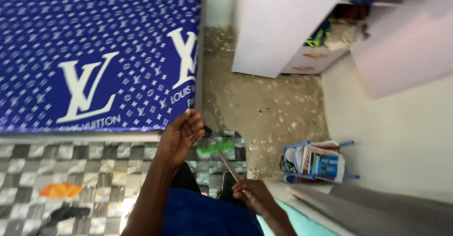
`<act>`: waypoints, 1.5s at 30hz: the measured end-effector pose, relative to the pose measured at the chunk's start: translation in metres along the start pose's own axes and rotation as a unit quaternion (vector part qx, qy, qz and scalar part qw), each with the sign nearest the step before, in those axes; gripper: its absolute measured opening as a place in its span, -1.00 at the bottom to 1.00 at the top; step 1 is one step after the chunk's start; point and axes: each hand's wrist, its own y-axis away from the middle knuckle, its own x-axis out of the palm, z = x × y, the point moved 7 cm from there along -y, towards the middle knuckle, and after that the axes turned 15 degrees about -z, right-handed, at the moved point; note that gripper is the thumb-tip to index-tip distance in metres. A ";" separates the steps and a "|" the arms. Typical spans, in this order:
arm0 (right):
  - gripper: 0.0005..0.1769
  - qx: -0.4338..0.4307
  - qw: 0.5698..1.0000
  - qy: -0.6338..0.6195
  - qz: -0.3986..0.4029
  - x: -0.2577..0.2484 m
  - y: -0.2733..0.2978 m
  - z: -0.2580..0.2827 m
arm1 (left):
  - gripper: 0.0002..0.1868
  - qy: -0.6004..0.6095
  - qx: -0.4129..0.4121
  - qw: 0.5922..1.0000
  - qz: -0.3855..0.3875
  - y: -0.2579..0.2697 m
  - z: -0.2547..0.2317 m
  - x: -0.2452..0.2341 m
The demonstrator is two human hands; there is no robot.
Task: The person cleans a broom head by hand, pulling debris from the bristles while holding the handle, and then taps the broom against the floor.
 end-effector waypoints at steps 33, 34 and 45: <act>-0.83 0.302 0.851 0.079 -0.422 0.112 0.108 0.096 | -0.78 -0.231 -0.227 0.911 0.255 -0.024 -0.015 -0.061; -0.88 0.265 0.857 0.083 -0.434 0.120 0.115 0.080 | -0.78 -0.243 -0.226 0.914 0.233 -0.023 -0.017 -0.070; -0.81 0.321 0.762 0.142 -0.544 0.266 0.272 0.041 | -0.75 -0.340 -0.194 0.885 0.252 0.048 -0.017 -0.113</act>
